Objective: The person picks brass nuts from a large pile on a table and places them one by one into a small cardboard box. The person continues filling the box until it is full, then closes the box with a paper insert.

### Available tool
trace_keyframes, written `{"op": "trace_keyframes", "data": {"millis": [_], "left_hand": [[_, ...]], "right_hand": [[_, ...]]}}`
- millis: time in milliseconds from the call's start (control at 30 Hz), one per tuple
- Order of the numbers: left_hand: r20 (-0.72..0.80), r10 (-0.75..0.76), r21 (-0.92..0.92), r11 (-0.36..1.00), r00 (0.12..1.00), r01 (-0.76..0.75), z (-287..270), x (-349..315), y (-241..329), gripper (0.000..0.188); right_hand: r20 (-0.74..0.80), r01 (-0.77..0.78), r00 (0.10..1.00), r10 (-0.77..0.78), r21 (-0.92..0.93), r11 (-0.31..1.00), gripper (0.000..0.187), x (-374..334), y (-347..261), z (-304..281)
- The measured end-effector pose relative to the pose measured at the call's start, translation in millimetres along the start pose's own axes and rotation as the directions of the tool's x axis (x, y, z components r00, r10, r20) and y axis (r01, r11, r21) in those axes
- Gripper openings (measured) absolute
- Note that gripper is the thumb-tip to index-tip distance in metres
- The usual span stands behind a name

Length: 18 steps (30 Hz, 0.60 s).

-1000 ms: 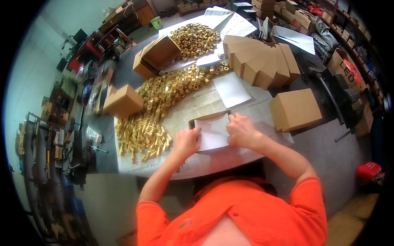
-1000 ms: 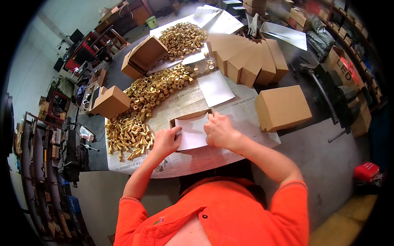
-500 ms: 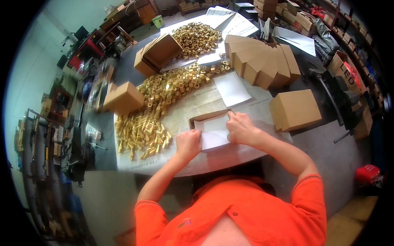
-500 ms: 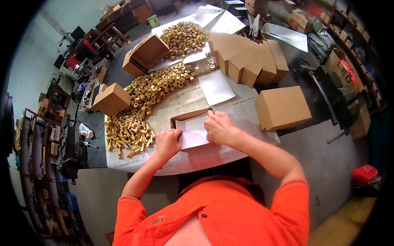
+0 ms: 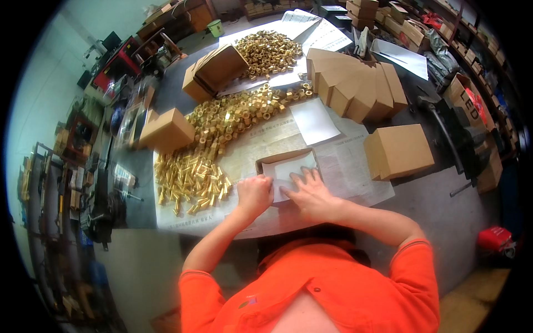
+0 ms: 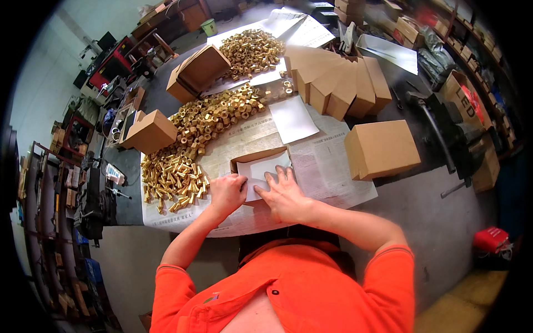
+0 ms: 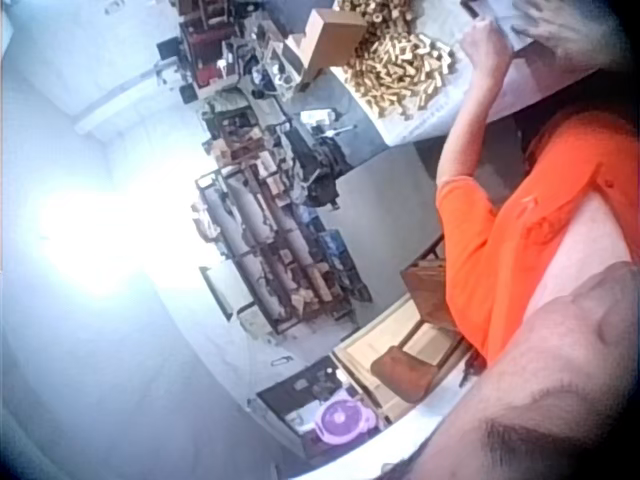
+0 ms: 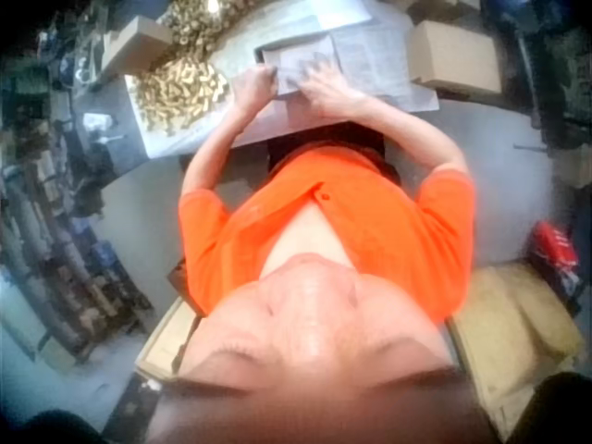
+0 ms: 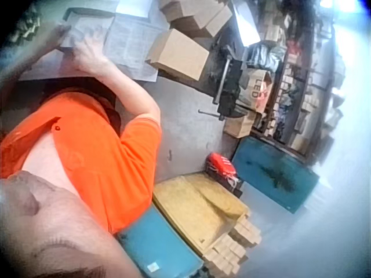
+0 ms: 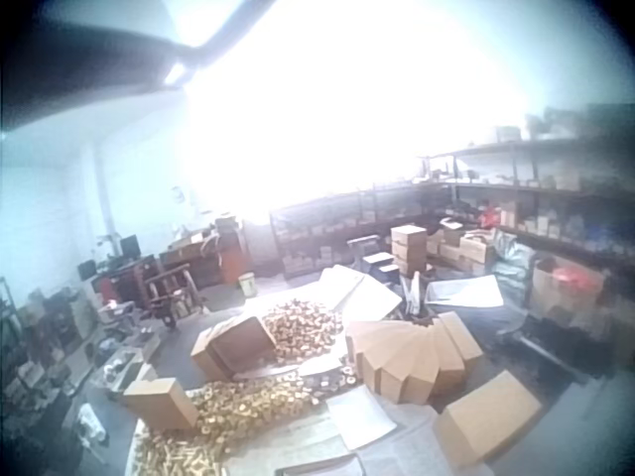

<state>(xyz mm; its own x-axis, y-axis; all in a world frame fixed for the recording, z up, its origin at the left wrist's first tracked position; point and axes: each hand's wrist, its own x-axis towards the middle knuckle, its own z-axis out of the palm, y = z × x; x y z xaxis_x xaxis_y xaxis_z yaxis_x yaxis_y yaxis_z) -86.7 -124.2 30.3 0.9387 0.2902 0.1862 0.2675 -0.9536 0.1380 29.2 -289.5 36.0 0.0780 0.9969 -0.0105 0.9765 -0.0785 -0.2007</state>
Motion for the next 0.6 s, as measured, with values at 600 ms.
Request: {"op": "trace_keyframes", "data": {"millis": [600], "left_hand": [[0.001,0.333,0.0,0.943,0.943,-0.333,-11,5,-4,0.007]], "right_hand": [[0.138,-0.039,0.99,0.032,0.045,0.998,0.071,13,7,-19]]}}
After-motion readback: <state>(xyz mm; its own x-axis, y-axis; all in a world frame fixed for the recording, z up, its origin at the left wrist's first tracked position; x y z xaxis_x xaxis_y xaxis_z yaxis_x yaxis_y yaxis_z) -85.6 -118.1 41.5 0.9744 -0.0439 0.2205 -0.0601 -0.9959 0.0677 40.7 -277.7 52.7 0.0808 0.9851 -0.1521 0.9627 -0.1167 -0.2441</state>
